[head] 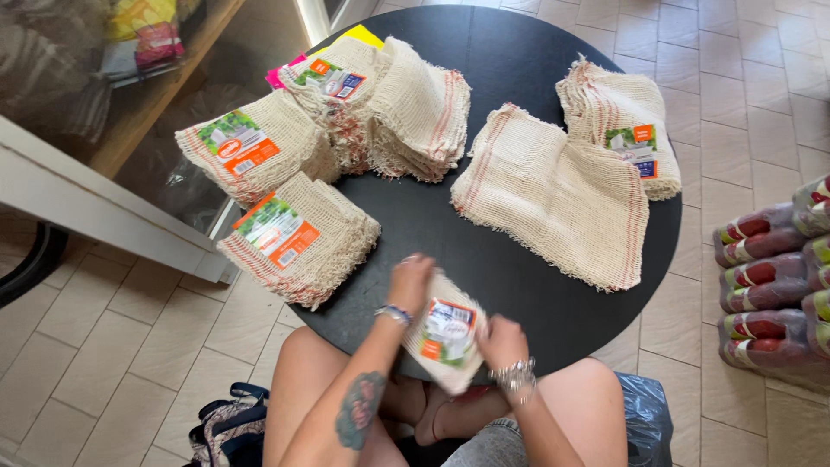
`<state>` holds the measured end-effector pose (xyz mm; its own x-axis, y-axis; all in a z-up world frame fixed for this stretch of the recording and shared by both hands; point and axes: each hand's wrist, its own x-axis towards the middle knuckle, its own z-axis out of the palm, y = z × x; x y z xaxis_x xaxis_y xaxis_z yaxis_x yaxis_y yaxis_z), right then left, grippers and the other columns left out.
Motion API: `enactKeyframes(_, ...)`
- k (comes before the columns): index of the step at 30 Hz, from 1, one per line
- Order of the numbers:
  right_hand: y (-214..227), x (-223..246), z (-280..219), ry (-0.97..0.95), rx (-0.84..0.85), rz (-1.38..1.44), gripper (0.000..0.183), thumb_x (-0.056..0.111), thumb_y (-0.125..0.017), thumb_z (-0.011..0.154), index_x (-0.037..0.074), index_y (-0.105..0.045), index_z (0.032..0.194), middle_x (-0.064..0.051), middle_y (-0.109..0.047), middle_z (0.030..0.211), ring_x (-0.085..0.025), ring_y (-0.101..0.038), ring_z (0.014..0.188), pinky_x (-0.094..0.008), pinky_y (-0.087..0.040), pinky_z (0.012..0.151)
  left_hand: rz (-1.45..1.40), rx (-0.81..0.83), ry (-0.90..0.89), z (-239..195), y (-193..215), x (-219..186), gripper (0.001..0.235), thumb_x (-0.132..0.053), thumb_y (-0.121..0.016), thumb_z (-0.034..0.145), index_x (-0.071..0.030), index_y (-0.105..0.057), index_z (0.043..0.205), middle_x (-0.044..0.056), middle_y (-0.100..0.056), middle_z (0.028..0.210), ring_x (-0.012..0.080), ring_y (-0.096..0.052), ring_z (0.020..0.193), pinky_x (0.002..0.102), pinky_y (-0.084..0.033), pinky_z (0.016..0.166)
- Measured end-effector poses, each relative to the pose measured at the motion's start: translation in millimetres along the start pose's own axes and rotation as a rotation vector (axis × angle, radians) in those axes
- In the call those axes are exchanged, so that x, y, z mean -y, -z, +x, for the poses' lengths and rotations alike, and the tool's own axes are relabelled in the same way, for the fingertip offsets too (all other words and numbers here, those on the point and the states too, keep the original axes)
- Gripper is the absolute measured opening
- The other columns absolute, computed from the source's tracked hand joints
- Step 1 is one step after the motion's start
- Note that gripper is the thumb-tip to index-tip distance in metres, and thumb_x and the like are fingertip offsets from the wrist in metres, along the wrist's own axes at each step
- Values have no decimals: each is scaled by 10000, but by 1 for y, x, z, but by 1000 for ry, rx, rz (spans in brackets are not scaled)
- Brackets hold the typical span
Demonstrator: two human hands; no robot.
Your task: The person sits at a round table and repeatedly folds small, beige, textured cloths. They pick up each cloth, unfold it, fold it into a smaller square, and place it on a growing stack on the table.
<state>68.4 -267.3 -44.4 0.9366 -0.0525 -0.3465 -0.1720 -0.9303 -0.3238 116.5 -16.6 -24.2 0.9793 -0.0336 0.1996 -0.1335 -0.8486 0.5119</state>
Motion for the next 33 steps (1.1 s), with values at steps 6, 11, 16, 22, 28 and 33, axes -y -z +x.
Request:
enactKeyframes(6,51,25,-92,-27,115,-3,423,621,-594,900,225,-685,783,-17,-759,785,-339,-715,896,-456,-521,755,-188,-48,12,-13,67,-84,273,-18,-578,897,-63,-700,1137,128,-685,1107,311,-611,1092,482,-523,927)
enactKeyframes(11,10,11,-73,189,47,324,280,388,-718,883,222,-689,1107,86,-762,839,-140,-679,721,-345,-536,770,-25,-80,566,-100,55,-28,348,-329,-641,944,-47,-595,1142,172,-610,1133,392,-594,1020,512,-481,906)
enactKeyframes(16,-15,39,-91,500,277,360,153,279,-725,869,228,-784,1000,72,-805,947,-109,-655,649,-285,-545,709,-77,-56,628,-137,27,25,430,-377,-763,815,-57,-581,1036,197,-634,1033,443,-590,979,532,-445,880)
enactKeyframes(22,-4,37,-104,695,309,407,100,272,-710,899,196,-775,904,50,-789,863,-104,-689,684,-278,-544,692,-750,-381,991,-145,34,20,598,-217,-753,861,-83,-485,1378,78,-756,952,170,-723,846,291,-540,829)
enactKeyframes(28,17,18,-79,144,-7,846,127,180,-706,933,105,-807,932,-43,-778,675,-87,-610,511,-234,-535,511,-419,-353,631,-140,26,-36,503,-73,-601,845,-128,-488,1331,142,-740,1131,375,-696,975,475,-510,835)
enactKeyframes(33,2,2,-66,60,-62,824,147,186,-694,934,96,-810,926,-30,-764,658,-89,-615,518,-234,-516,552,-284,-224,388,-87,74,-63,582,-62,-594,887,-180,-515,1451,220,-462,1500,392,-683,1014,476,-561,804)
